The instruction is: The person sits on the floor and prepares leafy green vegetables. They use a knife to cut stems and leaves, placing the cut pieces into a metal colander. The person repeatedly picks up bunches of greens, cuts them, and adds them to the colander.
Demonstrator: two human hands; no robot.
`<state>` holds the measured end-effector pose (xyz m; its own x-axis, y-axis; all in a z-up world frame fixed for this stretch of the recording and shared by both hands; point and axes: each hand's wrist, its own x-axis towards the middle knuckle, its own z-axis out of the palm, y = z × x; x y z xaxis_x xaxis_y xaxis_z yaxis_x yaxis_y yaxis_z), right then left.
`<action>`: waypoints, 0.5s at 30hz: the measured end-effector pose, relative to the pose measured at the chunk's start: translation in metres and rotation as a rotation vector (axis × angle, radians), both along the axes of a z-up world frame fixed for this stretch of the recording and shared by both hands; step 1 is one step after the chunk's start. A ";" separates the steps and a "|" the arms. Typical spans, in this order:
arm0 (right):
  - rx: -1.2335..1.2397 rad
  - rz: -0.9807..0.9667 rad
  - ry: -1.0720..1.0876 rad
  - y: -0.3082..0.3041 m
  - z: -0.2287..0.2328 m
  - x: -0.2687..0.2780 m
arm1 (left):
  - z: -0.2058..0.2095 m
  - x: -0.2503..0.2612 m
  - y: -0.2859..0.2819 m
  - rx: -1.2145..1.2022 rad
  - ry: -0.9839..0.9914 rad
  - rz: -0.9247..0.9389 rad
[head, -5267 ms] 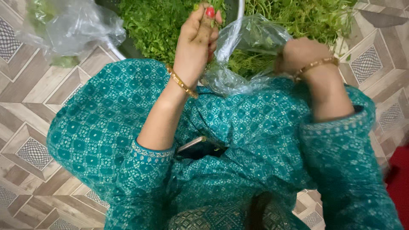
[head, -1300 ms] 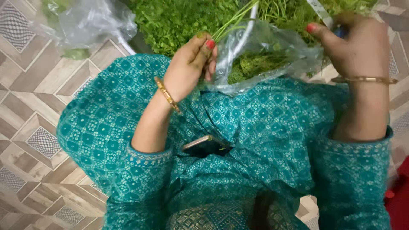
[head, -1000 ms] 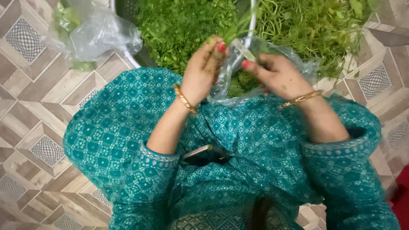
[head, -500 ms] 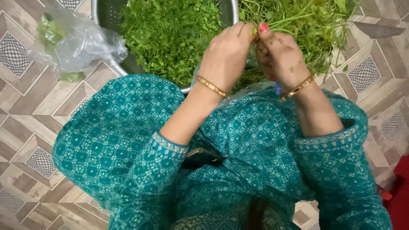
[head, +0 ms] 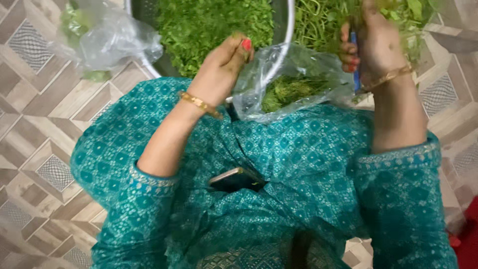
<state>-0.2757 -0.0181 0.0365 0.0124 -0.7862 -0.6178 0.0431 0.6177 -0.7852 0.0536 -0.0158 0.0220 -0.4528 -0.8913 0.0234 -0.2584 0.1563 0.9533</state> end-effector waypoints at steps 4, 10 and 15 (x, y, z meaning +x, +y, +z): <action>-0.743 0.337 0.466 0.020 0.010 0.046 | 0.011 0.020 0.009 0.791 0.371 0.026; -0.529 0.666 0.500 0.026 0.021 0.122 | 0.001 0.025 0.017 0.325 0.154 -0.050; -0.696 0.711 0.469 0.012 0.036 0.142 | -0.015 0.036 0.010 0.048 -0.001 -0.134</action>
